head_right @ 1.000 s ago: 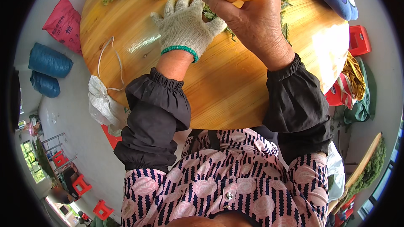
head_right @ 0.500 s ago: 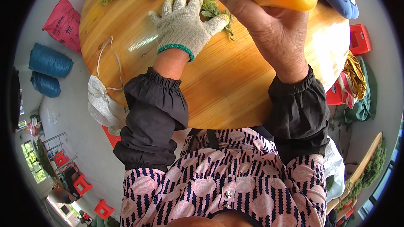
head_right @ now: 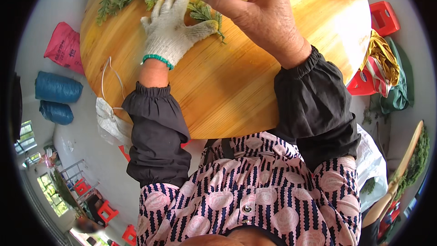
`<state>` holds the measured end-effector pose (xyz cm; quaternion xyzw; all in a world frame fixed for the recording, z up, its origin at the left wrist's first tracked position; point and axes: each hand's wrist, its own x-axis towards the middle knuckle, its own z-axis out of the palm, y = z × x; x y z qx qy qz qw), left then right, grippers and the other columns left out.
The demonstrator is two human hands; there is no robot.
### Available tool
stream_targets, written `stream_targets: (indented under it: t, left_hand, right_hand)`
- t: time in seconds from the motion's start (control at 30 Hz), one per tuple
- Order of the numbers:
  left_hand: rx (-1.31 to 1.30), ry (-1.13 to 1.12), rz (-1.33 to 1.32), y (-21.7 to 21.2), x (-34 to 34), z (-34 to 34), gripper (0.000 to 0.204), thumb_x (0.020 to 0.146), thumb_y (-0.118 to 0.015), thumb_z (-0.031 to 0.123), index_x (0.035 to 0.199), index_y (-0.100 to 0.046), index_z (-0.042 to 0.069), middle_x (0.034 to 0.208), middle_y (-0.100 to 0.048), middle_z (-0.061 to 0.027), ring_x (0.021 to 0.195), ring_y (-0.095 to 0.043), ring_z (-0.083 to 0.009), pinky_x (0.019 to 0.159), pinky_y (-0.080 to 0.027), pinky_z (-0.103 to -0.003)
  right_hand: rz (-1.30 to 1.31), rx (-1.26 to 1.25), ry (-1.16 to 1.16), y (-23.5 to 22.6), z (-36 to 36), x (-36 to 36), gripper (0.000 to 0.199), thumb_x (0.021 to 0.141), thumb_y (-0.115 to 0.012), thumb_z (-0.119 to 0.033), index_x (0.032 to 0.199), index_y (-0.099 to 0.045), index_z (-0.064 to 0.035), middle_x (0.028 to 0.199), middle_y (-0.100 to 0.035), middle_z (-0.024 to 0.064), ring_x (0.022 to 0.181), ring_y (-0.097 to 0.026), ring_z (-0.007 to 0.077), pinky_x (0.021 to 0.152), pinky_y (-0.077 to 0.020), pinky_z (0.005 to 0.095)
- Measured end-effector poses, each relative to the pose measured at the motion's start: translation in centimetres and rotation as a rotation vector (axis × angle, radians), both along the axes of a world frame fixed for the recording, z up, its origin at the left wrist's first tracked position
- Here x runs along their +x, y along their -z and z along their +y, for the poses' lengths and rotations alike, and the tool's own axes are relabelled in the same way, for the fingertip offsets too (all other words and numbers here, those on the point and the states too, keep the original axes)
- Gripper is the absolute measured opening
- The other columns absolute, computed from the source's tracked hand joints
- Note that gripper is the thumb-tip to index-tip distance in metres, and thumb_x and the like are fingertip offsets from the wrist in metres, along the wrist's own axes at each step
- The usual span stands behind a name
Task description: Applying glue from a yellow squeeze bottle to artificial green leaves on a wooden base.
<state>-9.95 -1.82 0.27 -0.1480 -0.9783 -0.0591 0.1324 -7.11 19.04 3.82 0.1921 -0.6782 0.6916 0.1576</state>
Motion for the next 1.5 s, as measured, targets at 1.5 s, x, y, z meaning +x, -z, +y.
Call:
stream_targets:
  t: [1.5]
  left_hand:
    - [-0.131,0.083,-0.055,0.0,0.6,1.0,0.098,0.084,-0.060,0.078,0.163,-0.030,0.028,0.166,-0.034,-0.0074,0.154,-0.027,-0.0331,0.119,-0.013,-0.073]
  right_hand:
    - [0.131,0.026,-0.164,-2.6,1.5,1.1,0.037,0.088,-0.079,-0.003,0.120,-0.061,0.0002,0.102,-0.070,0.0044,0.092,-0.065,0.0114,0.082,-0.0542,0.0284]
